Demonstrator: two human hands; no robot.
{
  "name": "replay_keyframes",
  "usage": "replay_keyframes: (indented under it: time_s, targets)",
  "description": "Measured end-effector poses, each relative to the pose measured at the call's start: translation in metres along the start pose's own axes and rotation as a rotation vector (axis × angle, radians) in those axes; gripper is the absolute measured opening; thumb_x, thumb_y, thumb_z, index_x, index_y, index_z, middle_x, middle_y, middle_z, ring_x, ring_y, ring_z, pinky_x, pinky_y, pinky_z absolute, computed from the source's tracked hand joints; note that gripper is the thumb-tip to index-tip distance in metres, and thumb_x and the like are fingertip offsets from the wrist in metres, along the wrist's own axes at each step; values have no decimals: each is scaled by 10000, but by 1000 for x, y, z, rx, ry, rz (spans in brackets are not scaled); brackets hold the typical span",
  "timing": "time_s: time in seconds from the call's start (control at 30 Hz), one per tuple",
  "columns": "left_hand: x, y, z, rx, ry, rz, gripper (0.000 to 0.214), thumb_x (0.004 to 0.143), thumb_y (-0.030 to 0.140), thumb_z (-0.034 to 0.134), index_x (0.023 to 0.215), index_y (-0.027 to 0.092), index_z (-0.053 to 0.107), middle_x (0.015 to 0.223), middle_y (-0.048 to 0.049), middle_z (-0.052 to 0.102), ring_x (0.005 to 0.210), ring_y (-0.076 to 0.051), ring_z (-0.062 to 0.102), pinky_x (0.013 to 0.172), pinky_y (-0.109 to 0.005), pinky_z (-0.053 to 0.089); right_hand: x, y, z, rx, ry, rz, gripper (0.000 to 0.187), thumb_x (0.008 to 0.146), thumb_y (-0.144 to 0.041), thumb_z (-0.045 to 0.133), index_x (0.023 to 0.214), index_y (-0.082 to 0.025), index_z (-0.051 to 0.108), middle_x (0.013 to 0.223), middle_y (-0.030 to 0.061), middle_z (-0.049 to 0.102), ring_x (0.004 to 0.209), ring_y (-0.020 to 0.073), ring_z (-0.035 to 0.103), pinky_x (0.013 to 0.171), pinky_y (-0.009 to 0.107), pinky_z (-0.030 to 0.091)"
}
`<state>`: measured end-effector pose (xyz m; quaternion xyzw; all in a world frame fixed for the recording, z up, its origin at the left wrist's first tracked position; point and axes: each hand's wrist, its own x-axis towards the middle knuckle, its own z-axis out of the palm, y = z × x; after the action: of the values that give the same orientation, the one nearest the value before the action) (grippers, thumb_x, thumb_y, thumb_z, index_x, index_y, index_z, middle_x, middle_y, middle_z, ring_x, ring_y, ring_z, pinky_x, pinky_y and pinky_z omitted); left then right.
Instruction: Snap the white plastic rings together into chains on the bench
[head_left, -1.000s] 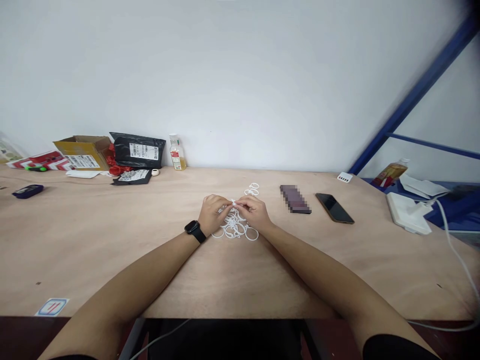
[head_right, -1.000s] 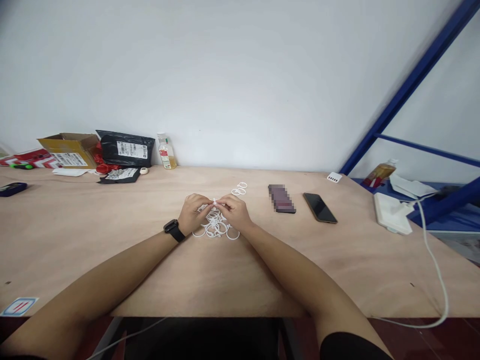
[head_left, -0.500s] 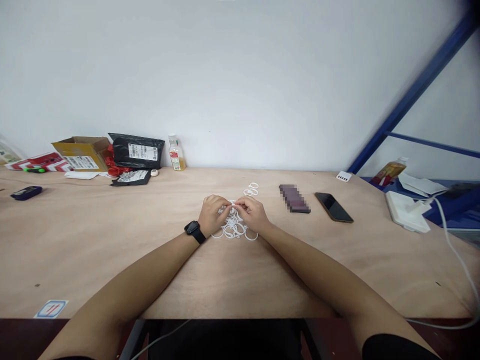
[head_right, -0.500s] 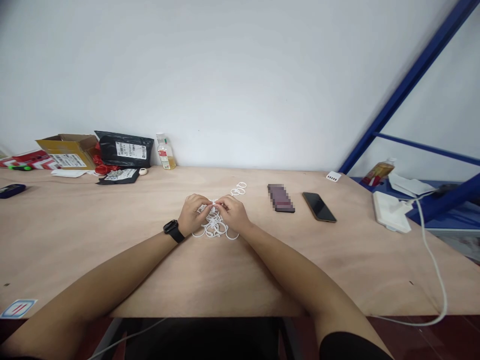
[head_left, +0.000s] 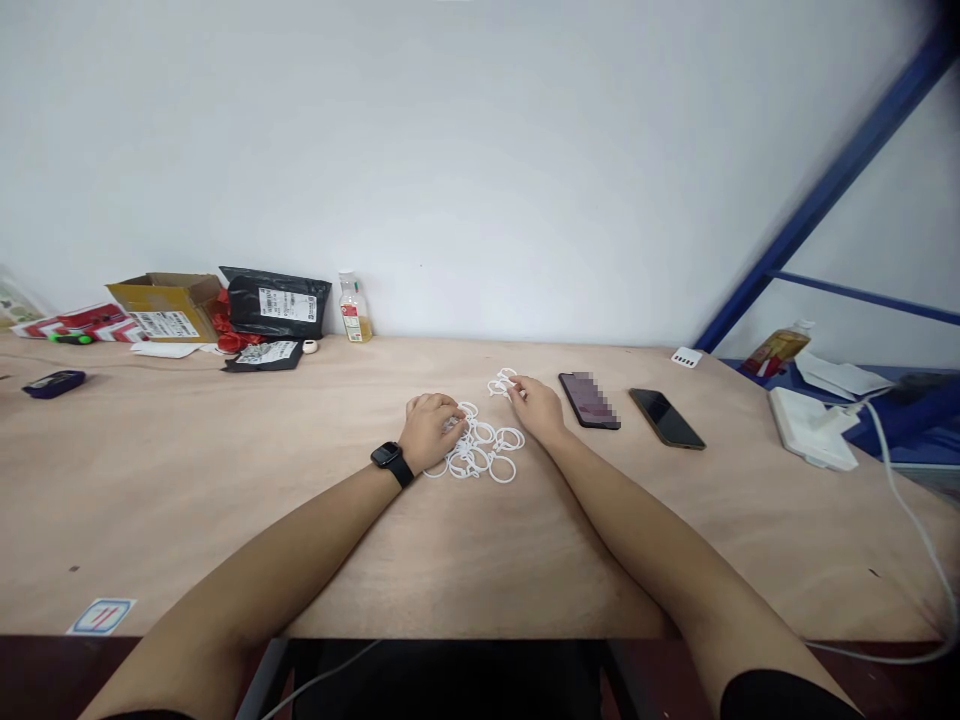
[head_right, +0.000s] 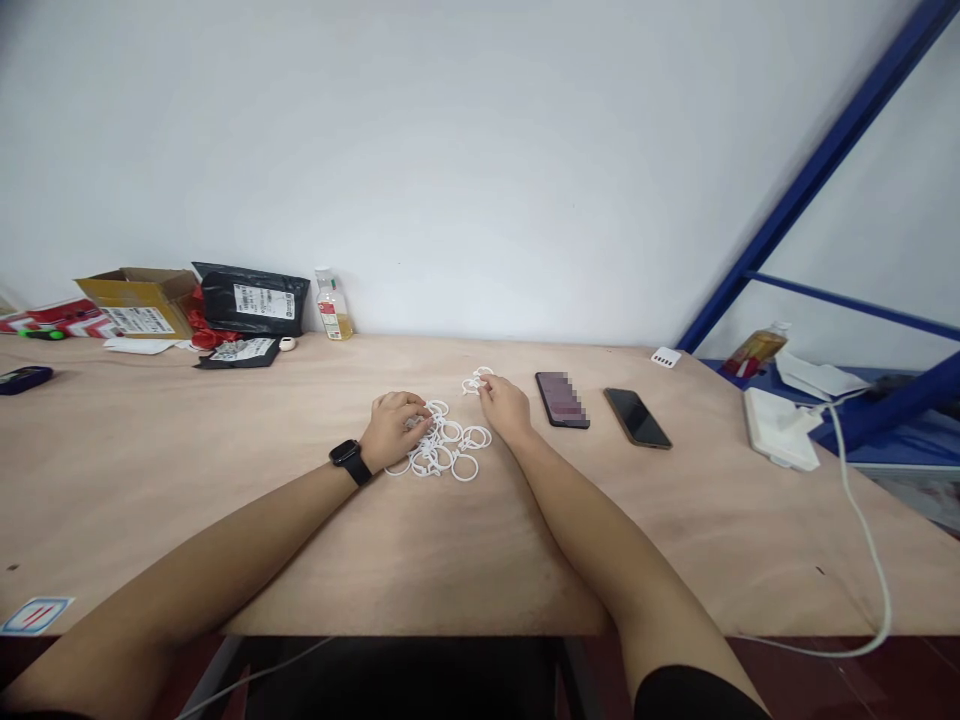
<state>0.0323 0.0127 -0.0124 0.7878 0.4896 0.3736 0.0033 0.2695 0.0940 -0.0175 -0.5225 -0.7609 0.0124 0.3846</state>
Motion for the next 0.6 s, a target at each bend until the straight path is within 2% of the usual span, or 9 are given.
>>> replay_keyframes:
  time_s: [0.17, 0.23, 0.3, 0.4, 0.5, 0.6]
  targets:
    - [0, -1, 1, 10, -2, -35, 124, 853, 354, 629, 912, 270, 700, 1037, -32, 675, 1020, -232, 566, 929, -448, 334, -11, -29, 5, 108, -164, -205, 216, 881, -231, 572, 1061, -232, 691, 1028, 49, 701, 927, 186, 635, 812, 296, 488]
    - [0, -1, 1, 19, 0, -42, 134, 851, 357, 632, 929, 268, 694, 1042, -32, 679, 1021, -234, 568, 929, -453, 328, -15, -40, 7, 112, -247, -273, 247, 896, -249, 569, 1120, -248, 674, 1072, 48, 692, 988, 185, 624, 840, 296, 477]
    - [0, -1, 1, 30, 2, -54, 144, 850, 358, 630, 943, 265, 689, 1044, -34, 688, 1018, -240, 571, 931, -460, 321, -18, -47, 9, 116, -329, -332, 278, 905, -239, 560, 1165, -252, 658, 1089, 52, 687, 1010, 185, 620, 844, 295, 473]
    - [0, -1, 2, 35, -8, -79, 164, 854, 380, 621, 945, 259, 686, 1032, -36, 705, 1008, -251, 577, 929, -470, 317, -19, -51, 11, 137, -407, -390, 247, 907, -214, 558, 1117, -238, 685, 1024, 54, 704, 970, 186, 632, 841, 300, 470]
    - [1, 0, 1, 22, -28, -97, 178, 864, 392, 605, 946, 252, 679, 1020, -35, 717, 1013, -255, 584, 935, -471, 319, -18, -50, 13, 169, -369, -375, 189, 883, -226, 604, 1038, -223, 712, 972, 50, 714, 925, 186, 642, 830, 300, 472]
    - [2, 2, -1, 9, -35, -116, 171, 875, 376, 593, 969, 251, 663, 1023, -24, 721, 1030, -246, 591, 962, -466, 311, -19, -48, 14, 198, -266, -364, 179, 859, -249, 642, 1016, -208, 717, 988, 62, 709, 921, 189, 641, 833, 308, 478]
